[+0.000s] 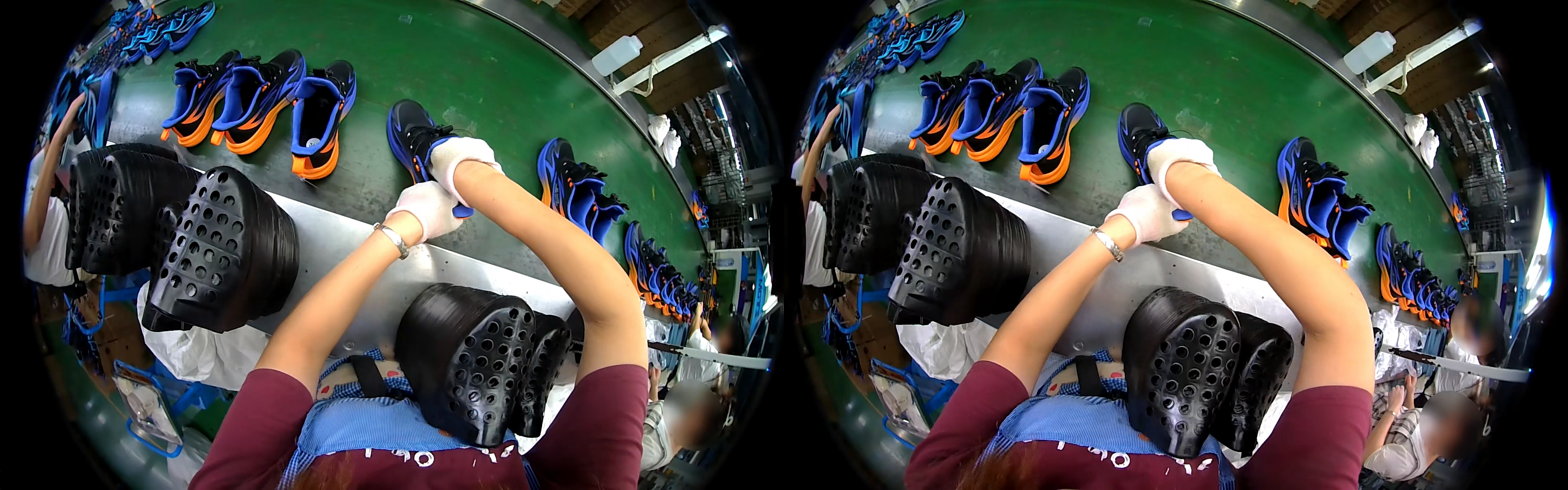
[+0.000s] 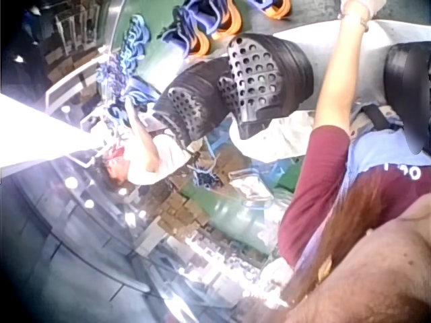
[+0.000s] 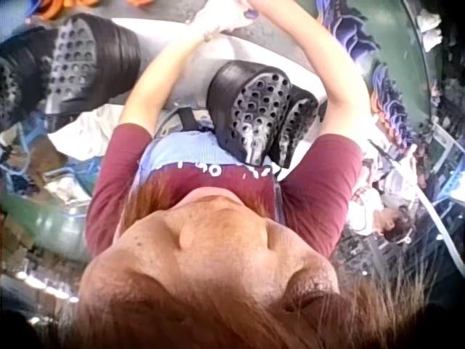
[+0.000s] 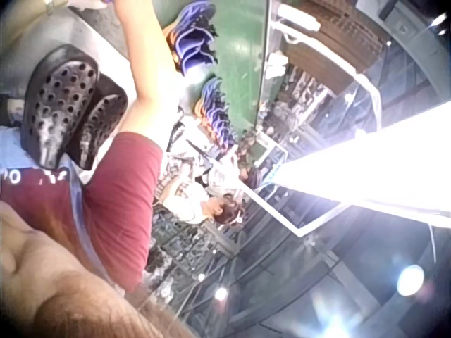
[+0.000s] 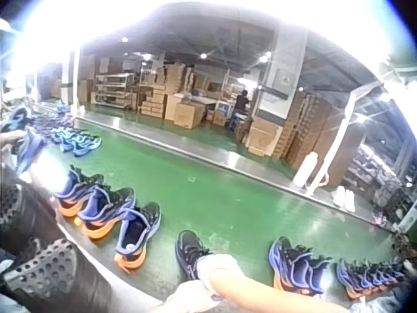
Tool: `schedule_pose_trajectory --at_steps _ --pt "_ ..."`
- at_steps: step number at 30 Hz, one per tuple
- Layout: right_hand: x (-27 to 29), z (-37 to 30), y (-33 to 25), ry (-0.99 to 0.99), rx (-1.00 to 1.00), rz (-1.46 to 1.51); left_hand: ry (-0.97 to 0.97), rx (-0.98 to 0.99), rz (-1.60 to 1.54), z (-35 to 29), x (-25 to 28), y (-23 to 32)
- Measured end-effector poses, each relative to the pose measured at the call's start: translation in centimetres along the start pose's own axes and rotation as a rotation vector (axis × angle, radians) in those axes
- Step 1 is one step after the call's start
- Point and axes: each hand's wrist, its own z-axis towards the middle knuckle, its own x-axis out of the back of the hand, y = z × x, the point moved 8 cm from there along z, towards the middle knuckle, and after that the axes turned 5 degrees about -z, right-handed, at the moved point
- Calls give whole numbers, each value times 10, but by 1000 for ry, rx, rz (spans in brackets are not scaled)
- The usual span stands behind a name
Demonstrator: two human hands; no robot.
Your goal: The person, wearing gloves, picks up black perforated shoe inserts and places them into blue and orange athletic shoes on a conveyor belt. They handle each shoe one at a time, inserting the component and pressing it into place before moving to the next shoe.
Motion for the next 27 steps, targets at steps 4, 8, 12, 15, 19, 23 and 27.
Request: schedule_pose_trajectory --at_steps 4,8,12,15,19,23,27 --pt "0 -2 8 -12 -100 265 -1 10 9 4 -3 -1" --pt "4 -12 17 -29 -187 467 -16 76 98 3 5 8" --pt "13 -23 10 36 167 -118 -3 60 111 -8 13 17" --pt "35 -84 27 128 212 -11 -54 98 89 -19 30 15" --pt "46 -193 76 367 278 133 4 103 246 -40 57 12" --pt "5 -286 170 554 71 333 448 -209 216 -87 86 54" --pt "-62 -357 254 689 -281 481 366 -194 -639 -158 51 40"
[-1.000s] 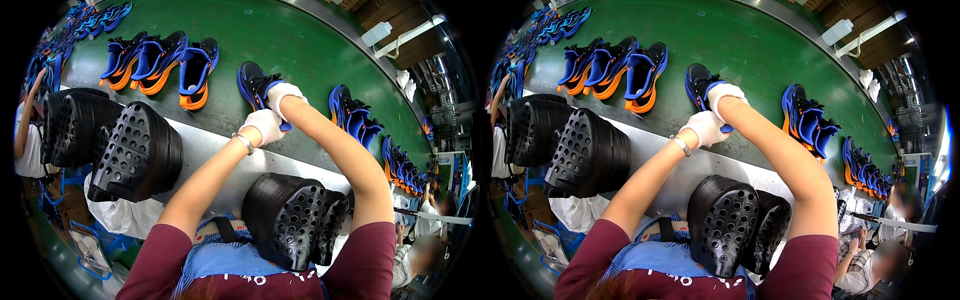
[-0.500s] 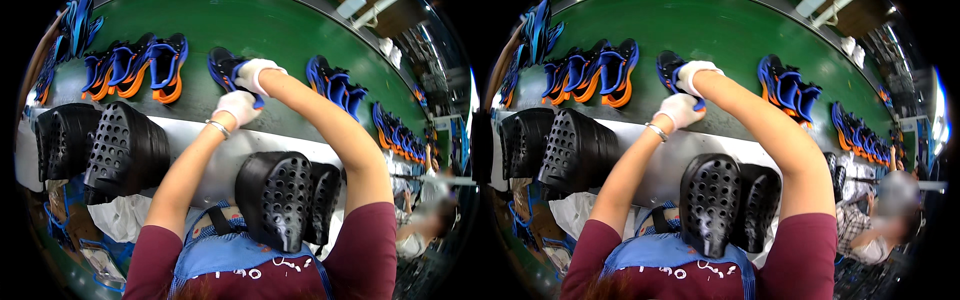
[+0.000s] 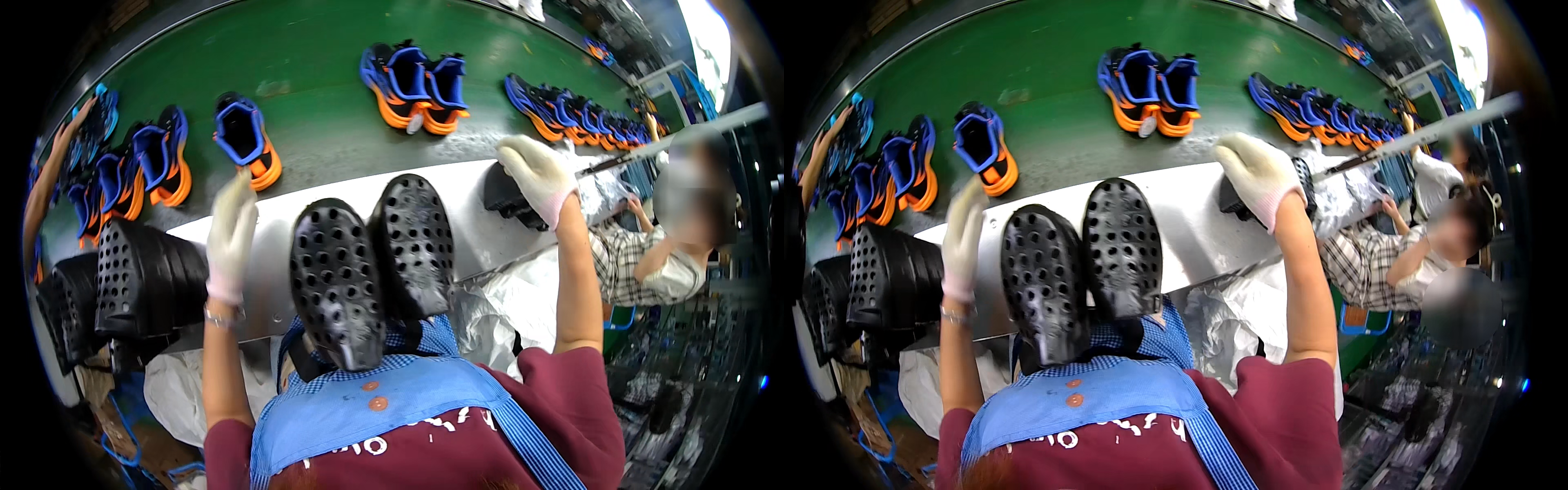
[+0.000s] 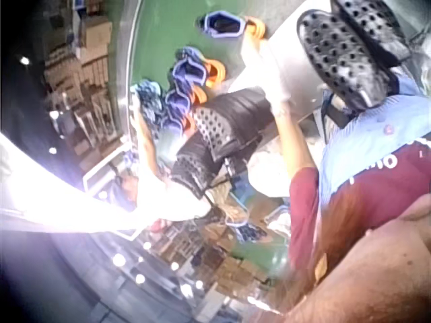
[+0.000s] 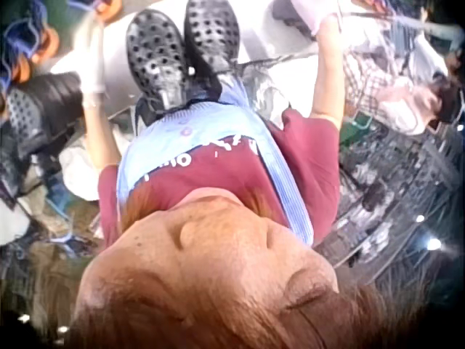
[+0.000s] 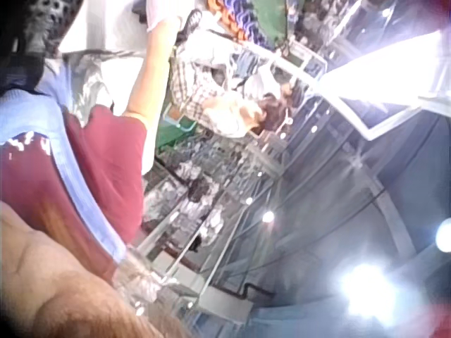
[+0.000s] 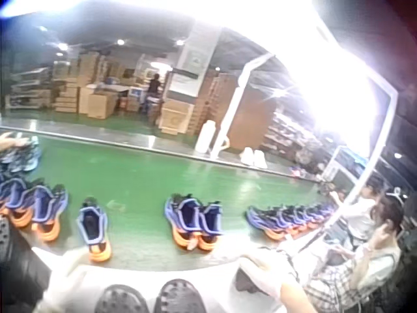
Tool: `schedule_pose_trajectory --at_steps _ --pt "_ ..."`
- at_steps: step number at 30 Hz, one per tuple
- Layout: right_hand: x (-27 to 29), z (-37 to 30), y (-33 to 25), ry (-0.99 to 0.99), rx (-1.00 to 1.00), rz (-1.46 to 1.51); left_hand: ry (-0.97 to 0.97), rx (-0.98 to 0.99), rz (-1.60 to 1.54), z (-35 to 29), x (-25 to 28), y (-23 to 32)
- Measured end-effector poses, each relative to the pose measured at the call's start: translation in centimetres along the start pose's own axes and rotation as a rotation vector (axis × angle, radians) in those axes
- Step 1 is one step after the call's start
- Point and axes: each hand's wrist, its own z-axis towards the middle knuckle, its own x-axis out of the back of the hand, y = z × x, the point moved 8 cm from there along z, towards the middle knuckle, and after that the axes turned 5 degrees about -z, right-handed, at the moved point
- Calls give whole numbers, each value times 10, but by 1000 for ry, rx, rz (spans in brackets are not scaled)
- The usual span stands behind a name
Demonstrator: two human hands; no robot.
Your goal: The person, wearing gloves, picks up black perforated shoe inserts and places them into blue and orange athletic shoes on a conveyor belt. They handle each shoe one at a time, inserting the component and pressing it into place before moving to the next shoe.
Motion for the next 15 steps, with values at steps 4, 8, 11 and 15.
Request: schedule_pose_trajectory --at_steps 4,8,11,15 --pt "4 -52 86 217 -223 219 -18 666 -906 -101 -49 -76" --pt "14 -69 108 383 -206 -69 7 911 -996 -141 -98 -107" --pt "-3 -65 130 292 -204 -294 -79 865 -877 -135 -125 -104" --pt "-13 -63 146 302 -254 -219 -112 801 -733 -122 -132 -104"
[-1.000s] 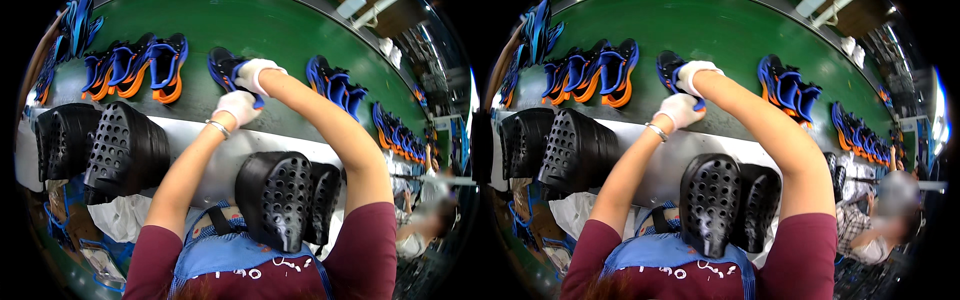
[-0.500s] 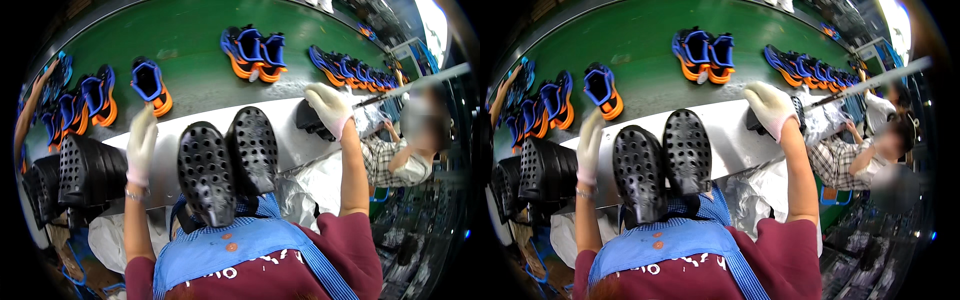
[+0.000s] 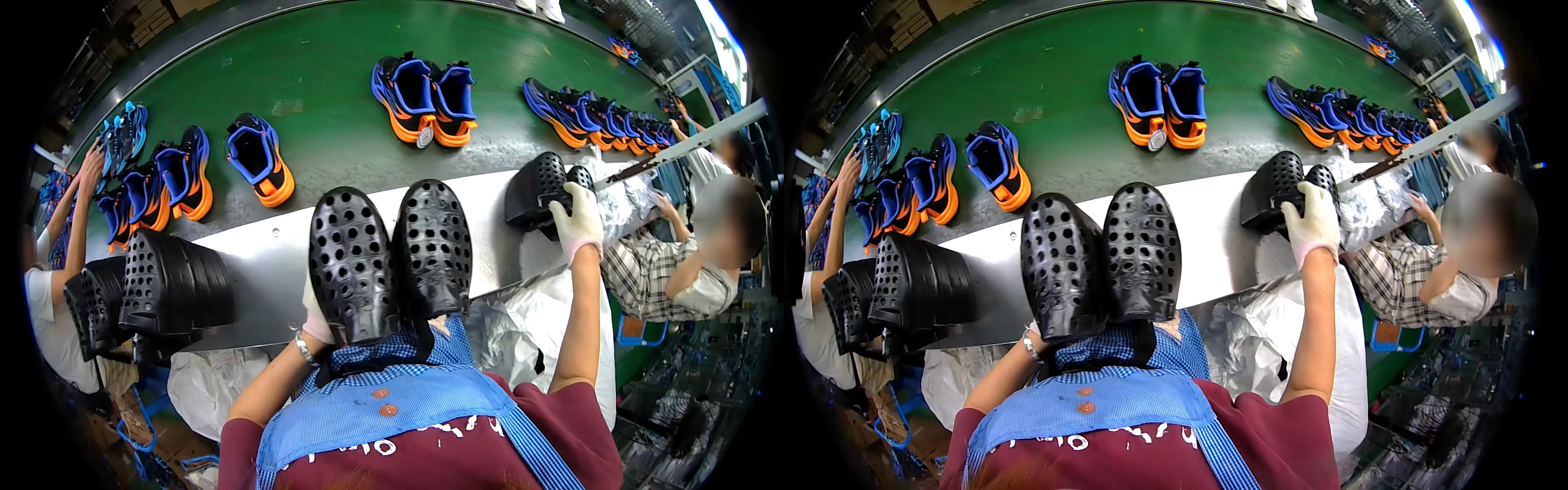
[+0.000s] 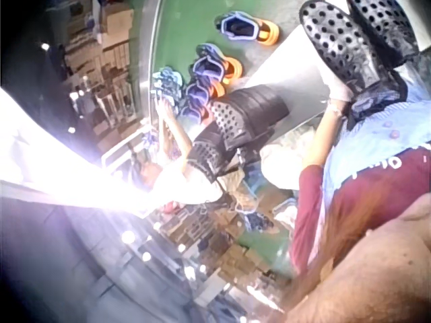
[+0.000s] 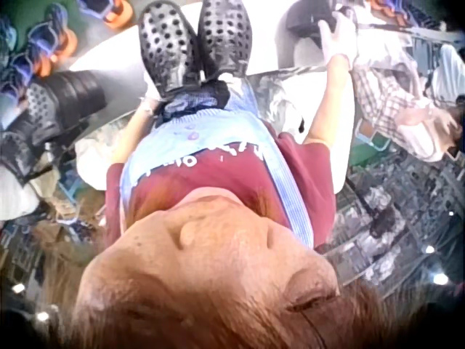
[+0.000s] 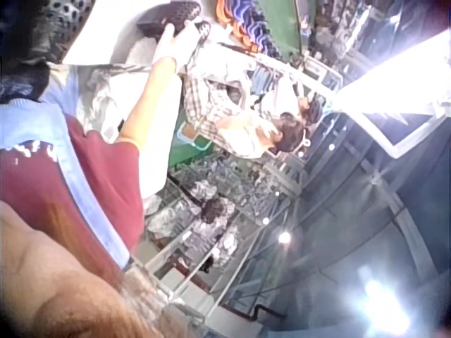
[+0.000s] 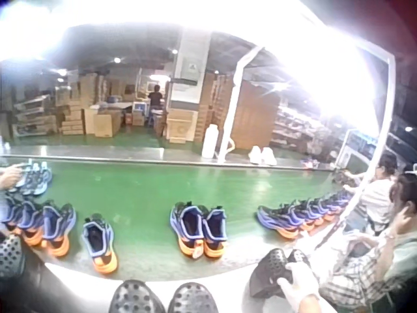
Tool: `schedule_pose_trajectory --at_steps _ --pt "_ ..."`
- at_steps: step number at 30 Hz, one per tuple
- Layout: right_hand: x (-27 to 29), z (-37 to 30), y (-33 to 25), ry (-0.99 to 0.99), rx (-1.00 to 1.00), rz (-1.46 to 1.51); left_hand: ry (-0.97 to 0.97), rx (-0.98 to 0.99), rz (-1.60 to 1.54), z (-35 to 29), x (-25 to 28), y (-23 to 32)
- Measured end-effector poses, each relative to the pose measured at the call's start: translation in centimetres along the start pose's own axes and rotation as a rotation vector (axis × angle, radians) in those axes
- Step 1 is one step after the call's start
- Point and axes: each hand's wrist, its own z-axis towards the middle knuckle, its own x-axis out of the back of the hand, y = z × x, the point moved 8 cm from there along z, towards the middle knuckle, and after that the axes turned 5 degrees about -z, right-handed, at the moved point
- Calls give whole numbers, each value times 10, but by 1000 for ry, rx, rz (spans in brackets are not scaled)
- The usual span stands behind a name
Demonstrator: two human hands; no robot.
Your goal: The person, wearing gloves, picks up black perforated shoe inserts and places them into blue and orange athletic shoes on a conveyor belt. They handle each shoe one at a time, inserting the component and pressing it into place before moving to the next shoe.
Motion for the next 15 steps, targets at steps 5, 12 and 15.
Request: schedule_pose_trajectory --at_steps 5,12,15 --pt "-5 8 12 -79 -67 93 55 -237 412 20 16 54" --pt "-1 14 16 -119 -67 16 -8 -838 1322 49 -115 196" --pt "-3 20 19 -193 -72 35 -108 -892 1376 86 -152 204"
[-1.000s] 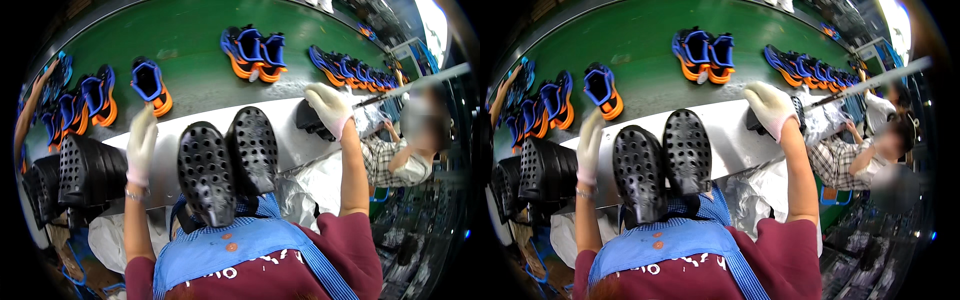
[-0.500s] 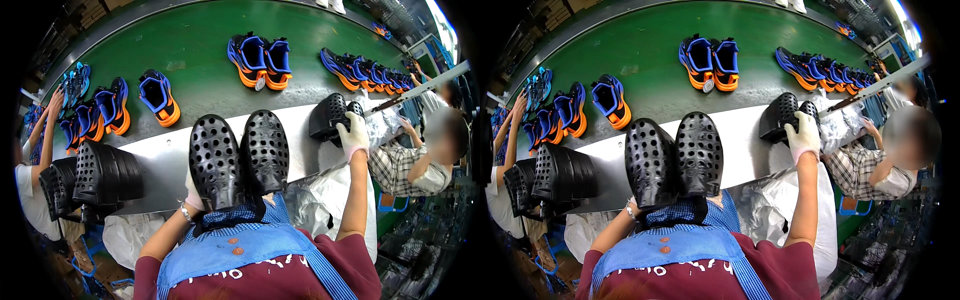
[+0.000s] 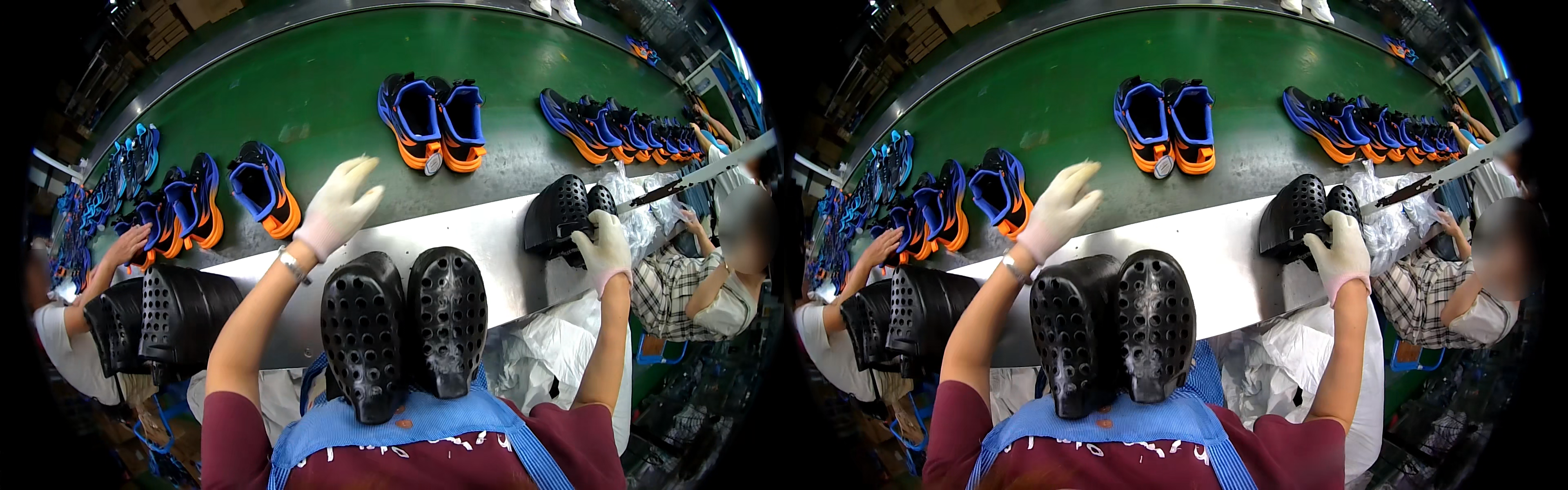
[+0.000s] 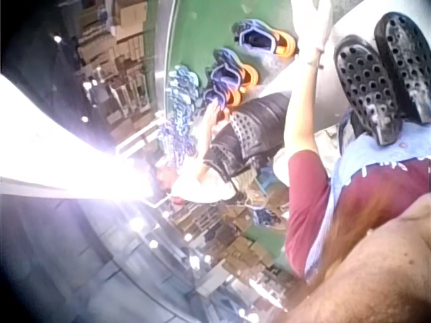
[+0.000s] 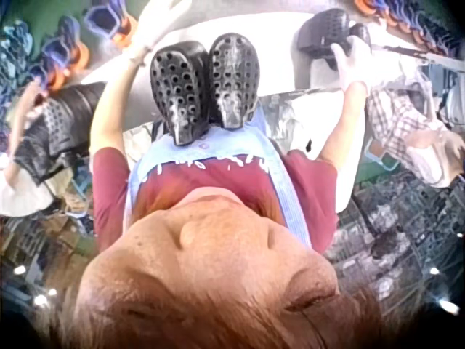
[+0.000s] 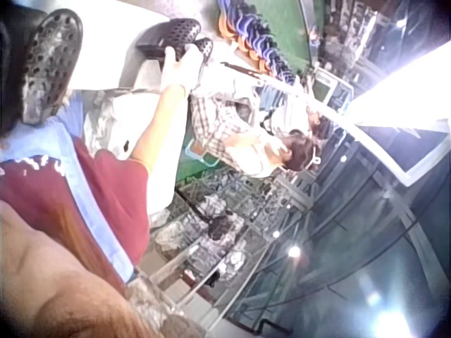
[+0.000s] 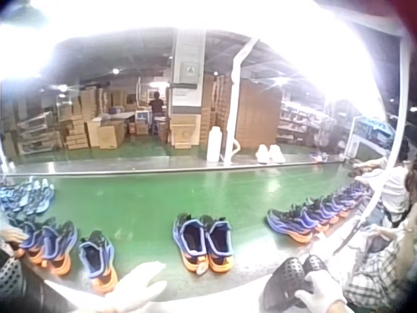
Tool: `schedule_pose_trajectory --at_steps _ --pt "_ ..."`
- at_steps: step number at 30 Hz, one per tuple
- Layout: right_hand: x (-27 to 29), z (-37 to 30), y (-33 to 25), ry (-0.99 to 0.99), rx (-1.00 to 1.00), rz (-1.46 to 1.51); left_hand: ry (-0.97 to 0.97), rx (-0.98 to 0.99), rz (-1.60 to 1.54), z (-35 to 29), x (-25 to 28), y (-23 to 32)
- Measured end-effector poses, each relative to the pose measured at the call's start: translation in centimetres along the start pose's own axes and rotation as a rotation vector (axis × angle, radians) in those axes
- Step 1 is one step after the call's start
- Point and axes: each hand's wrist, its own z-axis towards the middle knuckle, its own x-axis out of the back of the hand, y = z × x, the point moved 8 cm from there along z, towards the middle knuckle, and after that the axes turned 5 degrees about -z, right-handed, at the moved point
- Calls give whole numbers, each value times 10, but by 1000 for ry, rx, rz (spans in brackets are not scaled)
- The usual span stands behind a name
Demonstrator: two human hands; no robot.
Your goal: The person, wearing gloves, picks up black perforated shoe inserts and places them into blue and orange athletic shoes on a conveyor belt. They handle each shoe one at a time, inserting the component and pressing it into place before moving to the next shoe.
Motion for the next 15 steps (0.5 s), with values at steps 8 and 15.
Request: schedule_pose_trajectory --at_steps 8,15 --pt "1 5 7 -48 15 38 -172 -68 42 87 -79 -15" --pt "22 2 -1 -53 5 39 -117 40 293 66 -64 -28"
